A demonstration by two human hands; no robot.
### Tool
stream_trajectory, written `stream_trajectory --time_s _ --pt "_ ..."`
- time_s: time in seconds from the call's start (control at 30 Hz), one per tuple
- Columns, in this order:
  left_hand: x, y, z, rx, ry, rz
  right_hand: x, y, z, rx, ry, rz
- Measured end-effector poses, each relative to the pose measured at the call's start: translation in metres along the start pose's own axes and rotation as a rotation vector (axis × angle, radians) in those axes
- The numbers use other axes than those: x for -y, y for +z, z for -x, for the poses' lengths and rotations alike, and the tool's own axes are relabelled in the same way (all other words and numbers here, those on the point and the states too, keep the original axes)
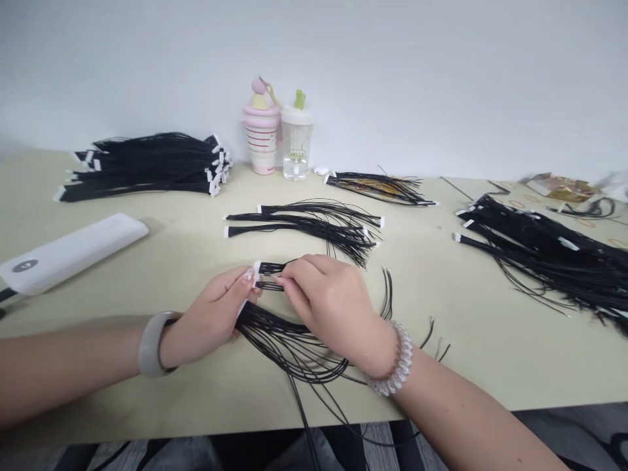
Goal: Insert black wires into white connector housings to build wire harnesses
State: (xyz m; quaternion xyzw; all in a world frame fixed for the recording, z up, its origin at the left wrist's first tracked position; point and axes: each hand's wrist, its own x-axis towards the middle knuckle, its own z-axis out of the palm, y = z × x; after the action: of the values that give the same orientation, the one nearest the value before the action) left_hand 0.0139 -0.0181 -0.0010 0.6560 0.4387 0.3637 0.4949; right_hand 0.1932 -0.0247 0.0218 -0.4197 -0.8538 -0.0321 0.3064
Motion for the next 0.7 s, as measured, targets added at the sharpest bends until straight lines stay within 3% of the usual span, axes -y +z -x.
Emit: stream_trajectory --time_s 0.4,0.7 --pt "-0.001 -0.001 0.001 0.052 0.013 -0.048 -0.004 0.006 0.001 -0.025 -0.152 0.164" --pt "0.0 -0.002 0.001 0.079 0.022 -0.088 -0.007 0.011 0.0 0.039 -0.154 0.174"
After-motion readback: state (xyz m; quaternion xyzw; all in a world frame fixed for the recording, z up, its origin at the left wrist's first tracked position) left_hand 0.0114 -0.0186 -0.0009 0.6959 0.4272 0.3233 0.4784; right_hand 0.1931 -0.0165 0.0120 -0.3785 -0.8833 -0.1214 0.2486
